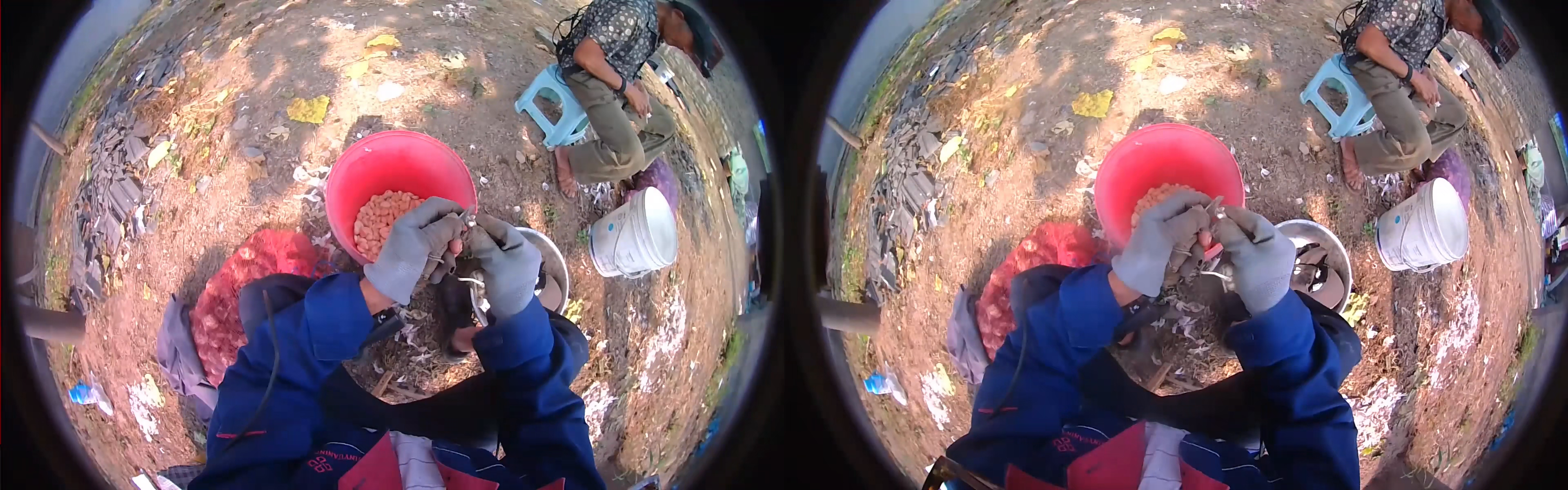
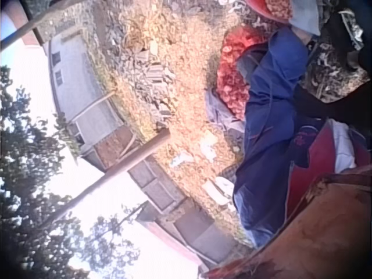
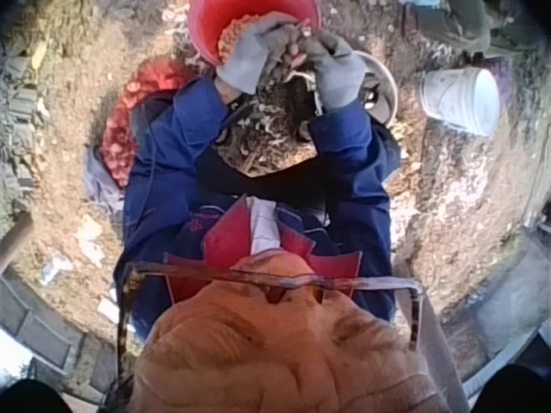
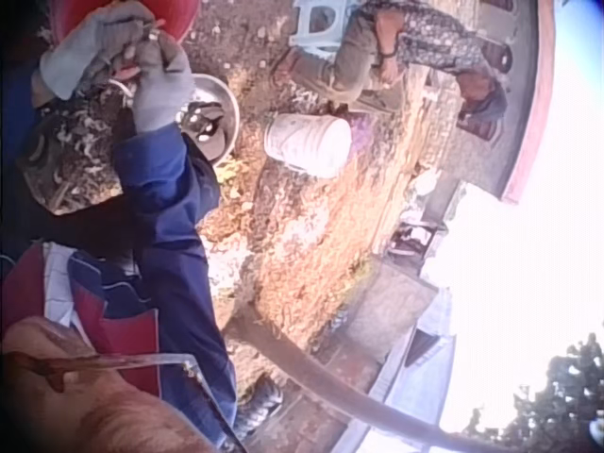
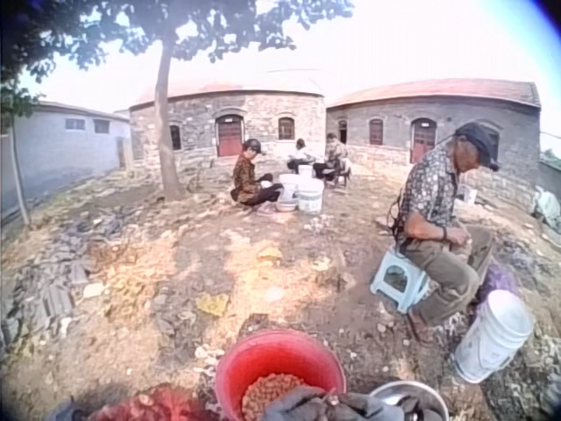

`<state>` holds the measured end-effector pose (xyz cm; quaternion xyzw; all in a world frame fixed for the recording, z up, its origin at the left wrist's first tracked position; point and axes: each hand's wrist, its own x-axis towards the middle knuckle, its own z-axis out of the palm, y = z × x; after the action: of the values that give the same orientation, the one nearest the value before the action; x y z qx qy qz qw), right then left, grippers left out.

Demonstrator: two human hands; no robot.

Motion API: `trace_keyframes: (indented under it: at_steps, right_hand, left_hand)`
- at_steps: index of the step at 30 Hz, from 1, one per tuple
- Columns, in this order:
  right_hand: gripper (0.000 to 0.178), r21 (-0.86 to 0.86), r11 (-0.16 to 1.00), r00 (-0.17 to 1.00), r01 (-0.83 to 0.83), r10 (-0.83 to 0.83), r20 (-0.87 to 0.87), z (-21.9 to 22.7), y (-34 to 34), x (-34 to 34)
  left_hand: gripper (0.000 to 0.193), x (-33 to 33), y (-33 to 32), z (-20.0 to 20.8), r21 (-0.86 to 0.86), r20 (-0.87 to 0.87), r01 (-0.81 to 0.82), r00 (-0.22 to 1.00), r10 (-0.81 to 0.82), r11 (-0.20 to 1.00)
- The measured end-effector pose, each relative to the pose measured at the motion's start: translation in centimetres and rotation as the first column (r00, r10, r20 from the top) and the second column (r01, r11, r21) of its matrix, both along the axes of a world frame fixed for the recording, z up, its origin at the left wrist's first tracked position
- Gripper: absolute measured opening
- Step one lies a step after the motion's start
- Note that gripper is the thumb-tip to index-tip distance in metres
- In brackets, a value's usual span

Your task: Peeling skins off garlic cloves using a knife.

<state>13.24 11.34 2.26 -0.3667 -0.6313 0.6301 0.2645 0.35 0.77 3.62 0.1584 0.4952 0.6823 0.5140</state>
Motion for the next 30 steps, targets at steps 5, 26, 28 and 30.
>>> trace_keyframes:
  at_steps: [5, 26, 28, 30]
  right_hand:
    - [0.030, -0.246, 0.968, 0.991, -0.058, 0.026, -0.129, 1.6, -0.1, 0.1]
    - [0.035, -0.295, 0.939, 0.976, -0.177, 0.128, -0.177, 1.5, 0.3, 0.1]
    - [0.032, -0.275, 0.948, 0.982, -0.159, 0.123, -0.144, 1.6, 0.3, 0.1]
    - [0.031, -0.305, 0.936, 0.973, -0.176, 0.118, -0.200, 1.2, 0.4, 0.0]
  left_hand:
    - [0.026, -0.1, -0.1, 0.7, 0.008, 0.098, 0.014, 0.995, -0.015, 1.000]
    - [0.026, 0.0, 0.4, -1.2, 0.010, -0.070, -0.056, 0.996, 0.057, 0.998]
    - [0.018, -0.1, 0.3, -0.7, 0.061, 0.043, -0.087, 0.995, 0.085, 0.994]
    - [0.017, -0.4, 0.2, -0.5, 0.057, 0.069, -0.093, 0.994, 0.089, 0.994]
